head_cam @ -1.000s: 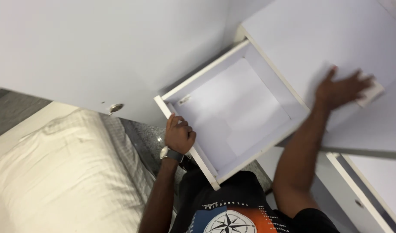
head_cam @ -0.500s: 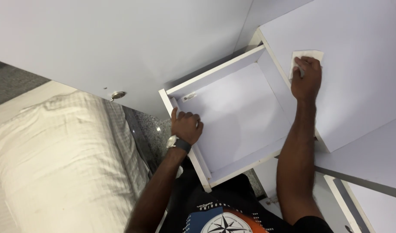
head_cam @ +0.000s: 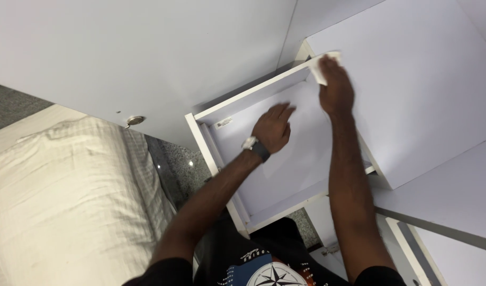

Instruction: The person cleans the interior of a white cabinet drawer using a white cloth. They wipe the bottom, sides, and front panel of the drawer, then close it. They repeat this process for a second drawer below the first one.

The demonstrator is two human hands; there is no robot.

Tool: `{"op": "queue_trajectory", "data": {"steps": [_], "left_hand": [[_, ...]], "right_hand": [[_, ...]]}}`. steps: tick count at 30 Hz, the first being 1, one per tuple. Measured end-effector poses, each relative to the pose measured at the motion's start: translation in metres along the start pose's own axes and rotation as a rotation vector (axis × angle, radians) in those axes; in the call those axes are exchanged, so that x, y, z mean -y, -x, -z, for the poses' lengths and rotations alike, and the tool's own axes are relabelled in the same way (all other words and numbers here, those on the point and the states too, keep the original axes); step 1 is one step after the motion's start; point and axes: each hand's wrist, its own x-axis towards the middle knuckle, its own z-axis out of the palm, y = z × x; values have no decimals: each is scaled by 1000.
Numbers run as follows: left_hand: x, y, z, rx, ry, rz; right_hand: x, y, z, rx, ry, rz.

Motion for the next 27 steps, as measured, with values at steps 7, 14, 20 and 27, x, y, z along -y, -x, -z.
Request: {"op": "queue_trajectory", "data": {"steps": [7,14,20,27], "left_hand": [[24,-109,-16,-186,-223,-66],[46,-135,-32,-40,-4,191],[73,-146,-58,-153,-98,129],[83,-126,-44,-249,-278,68]], "right_hand": [[34,-15,-28,-8,78,180],[40,-12,-28,55,-173,158],[44,-17,-35,100,-252,87],[66,-6,-42,51,-172,141]]}}
